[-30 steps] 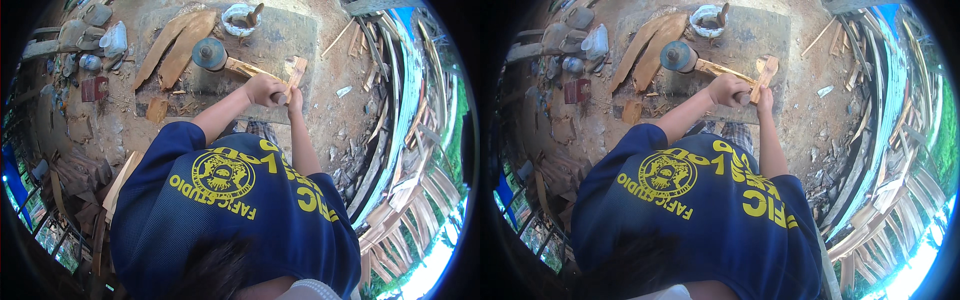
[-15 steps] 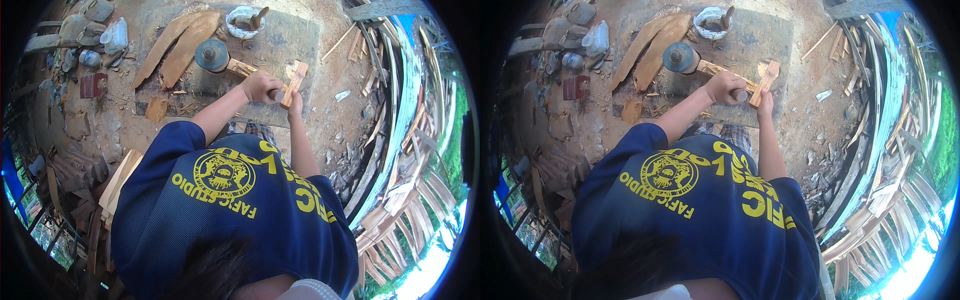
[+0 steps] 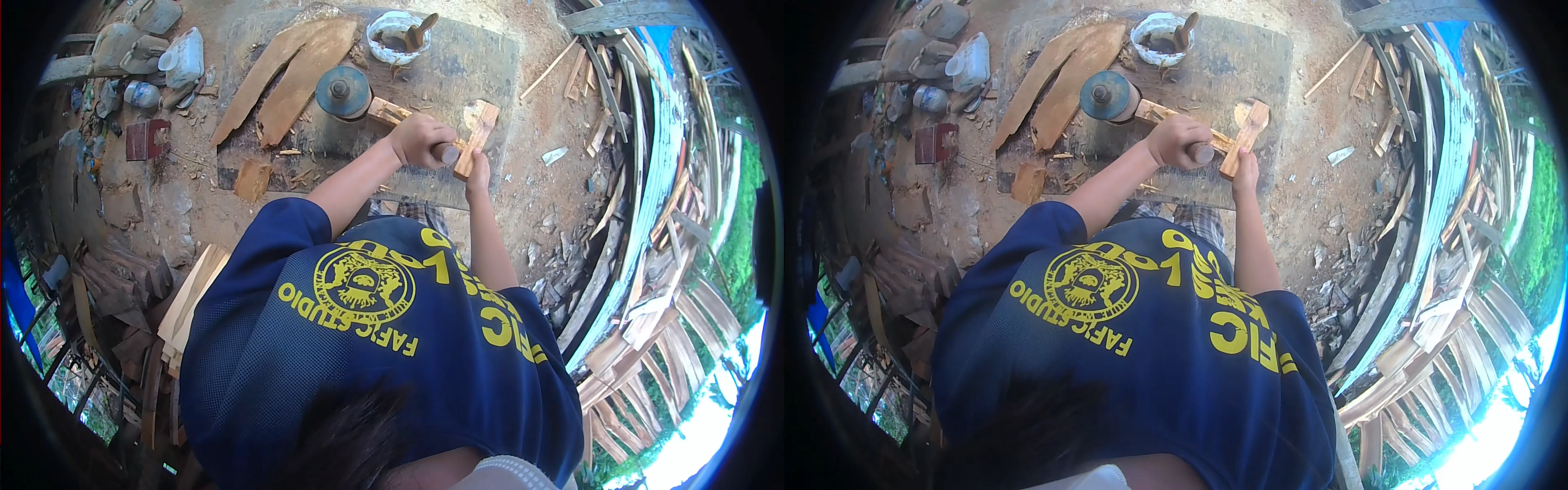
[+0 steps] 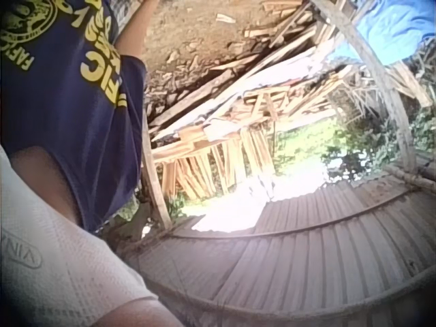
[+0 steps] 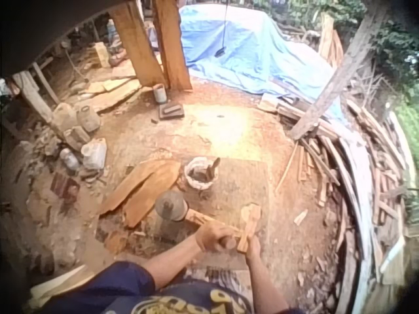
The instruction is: The person walks over to a workbench and carves a piece of wood by positioning a chisel and striking it with a wooden mallet.
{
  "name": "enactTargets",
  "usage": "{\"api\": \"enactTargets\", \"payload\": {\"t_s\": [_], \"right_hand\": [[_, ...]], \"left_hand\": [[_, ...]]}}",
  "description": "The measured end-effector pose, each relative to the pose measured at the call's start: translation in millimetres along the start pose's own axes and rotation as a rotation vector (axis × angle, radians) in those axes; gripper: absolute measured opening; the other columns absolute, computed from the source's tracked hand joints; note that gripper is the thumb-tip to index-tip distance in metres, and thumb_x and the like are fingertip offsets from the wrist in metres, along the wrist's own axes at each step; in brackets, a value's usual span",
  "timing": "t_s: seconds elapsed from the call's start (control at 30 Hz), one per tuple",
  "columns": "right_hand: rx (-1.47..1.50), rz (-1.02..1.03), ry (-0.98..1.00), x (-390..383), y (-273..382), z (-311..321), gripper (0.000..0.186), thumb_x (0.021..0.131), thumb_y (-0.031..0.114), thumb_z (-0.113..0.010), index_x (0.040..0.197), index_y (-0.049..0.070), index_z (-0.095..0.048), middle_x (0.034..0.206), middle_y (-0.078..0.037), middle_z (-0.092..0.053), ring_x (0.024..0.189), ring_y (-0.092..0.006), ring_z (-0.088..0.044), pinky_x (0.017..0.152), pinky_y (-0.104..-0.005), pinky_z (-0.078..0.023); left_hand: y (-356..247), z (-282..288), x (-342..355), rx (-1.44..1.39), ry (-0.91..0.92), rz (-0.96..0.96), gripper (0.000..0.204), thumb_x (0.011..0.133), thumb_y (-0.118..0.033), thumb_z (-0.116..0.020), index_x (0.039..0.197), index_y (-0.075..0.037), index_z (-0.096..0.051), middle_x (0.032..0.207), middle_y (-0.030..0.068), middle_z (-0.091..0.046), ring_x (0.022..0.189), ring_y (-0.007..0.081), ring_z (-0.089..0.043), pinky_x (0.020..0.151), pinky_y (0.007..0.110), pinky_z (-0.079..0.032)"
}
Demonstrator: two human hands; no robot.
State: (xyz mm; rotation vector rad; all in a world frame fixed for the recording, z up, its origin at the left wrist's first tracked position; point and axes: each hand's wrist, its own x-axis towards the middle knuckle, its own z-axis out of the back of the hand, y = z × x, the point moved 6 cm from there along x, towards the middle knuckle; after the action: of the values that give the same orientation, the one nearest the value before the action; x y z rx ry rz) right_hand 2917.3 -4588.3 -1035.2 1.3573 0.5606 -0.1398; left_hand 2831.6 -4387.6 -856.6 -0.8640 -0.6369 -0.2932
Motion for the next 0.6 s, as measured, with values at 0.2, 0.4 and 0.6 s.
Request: {"api": "enactTargets", "payload": {"t_s": [0.2, 0.4, 0.6], "right_hand": [[-0.012, -0.035, 0.010, 9.8, -8.1, -2.6, 0.041, 0.094, 0.039, -0.052, 0.100, -0.001, -0.061, 0.094, -0.010, -0.060, 0.087, -0.0174, -0.055, 0.080, -0.0324, -0.044], [0.041, -0.068, 0.018, 6.4, -5.6, -5.5, 0.039, 0.095, 0.038, -0.051, 0.099, 0.000, -0.060, 0.093, -0.009, -0.059, 0.087, -0.0172, -0.055, 0.080, -0.0317, -0.044], [0.017, -0.037, 0.026, 6.7, -4.9, -5.9, 0.037, 0.095, 0.037, -0.051, 0.092, 0.001, -0.059, 0.090, -0.008, -0.057, 0.084, -0.0161, -0.053, 0.079, -0.0311, -0.043]], "left_hand": [[8.3, 2.8, 1.0, -0.025, 0.017, 0.040, 0.027, 0.060, -0.017, -0.076, 0.081, -0.012, -0.060, 0.073, 0.0051, -0.065, 0.066, 0.0270, -0.065, 0.058, 0.037, -0.050], [10.1, 5.9, 0.5, -0.037, 0.013, 0.070, 0.028, 0.058, -0.014, -0.077, 0.080, -0.011, -0.060, 0.075, 0.0065, -0.065, 0.069, 0.0285, -0.065, 0.059, 0.038, -0.049], [11.3, 16.5, 3.4, -0.078, -0.035, 0.073, 0.027, 0.060, -0.014, -0.077, 0.079, -0.010, -0.059, 0.071, 0.0081, -0.062, 0.066, 0.0294, -0.063, 0.058, 0.038, -0.048]]}}
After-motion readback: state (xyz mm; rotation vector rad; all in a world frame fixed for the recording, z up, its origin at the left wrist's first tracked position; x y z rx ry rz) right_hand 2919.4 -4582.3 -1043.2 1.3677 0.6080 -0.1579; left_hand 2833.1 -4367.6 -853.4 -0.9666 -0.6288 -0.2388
